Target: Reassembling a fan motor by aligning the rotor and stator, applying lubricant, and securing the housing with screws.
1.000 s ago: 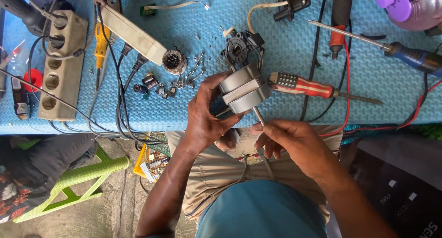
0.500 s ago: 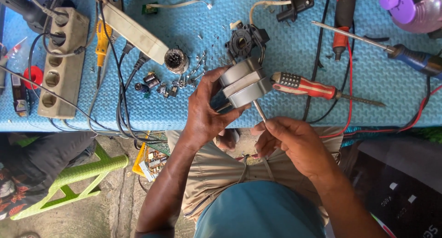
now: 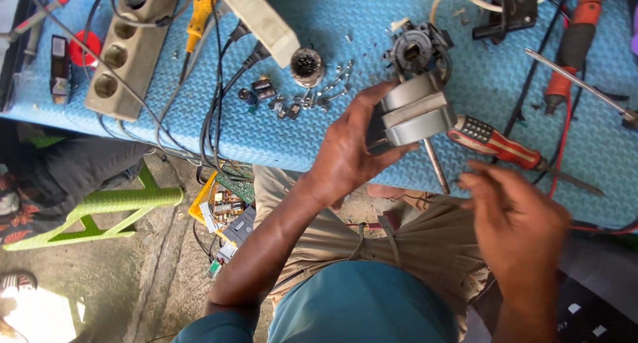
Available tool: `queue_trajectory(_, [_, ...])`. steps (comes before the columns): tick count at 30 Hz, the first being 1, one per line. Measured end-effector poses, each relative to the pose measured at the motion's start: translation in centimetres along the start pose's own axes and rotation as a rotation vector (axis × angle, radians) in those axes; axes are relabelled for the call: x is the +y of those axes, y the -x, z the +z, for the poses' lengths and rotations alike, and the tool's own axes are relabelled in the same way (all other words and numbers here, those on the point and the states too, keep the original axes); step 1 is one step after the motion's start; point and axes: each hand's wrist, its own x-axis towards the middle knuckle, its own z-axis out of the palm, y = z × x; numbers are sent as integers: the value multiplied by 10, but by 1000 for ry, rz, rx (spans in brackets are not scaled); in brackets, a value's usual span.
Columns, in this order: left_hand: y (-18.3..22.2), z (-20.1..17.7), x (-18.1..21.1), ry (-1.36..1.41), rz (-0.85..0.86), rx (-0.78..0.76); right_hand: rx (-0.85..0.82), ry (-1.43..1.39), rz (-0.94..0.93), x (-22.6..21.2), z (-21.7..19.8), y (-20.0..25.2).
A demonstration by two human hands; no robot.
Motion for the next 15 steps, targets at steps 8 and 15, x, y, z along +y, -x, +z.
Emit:
queue_trajectory(8, [5,-4,3,-3,70,-18,101,759,-508,45,-22,-29])
queue_trajectory(15, [19,-4,-1,-58,165,26,65,610,-556,67,-25,-38])
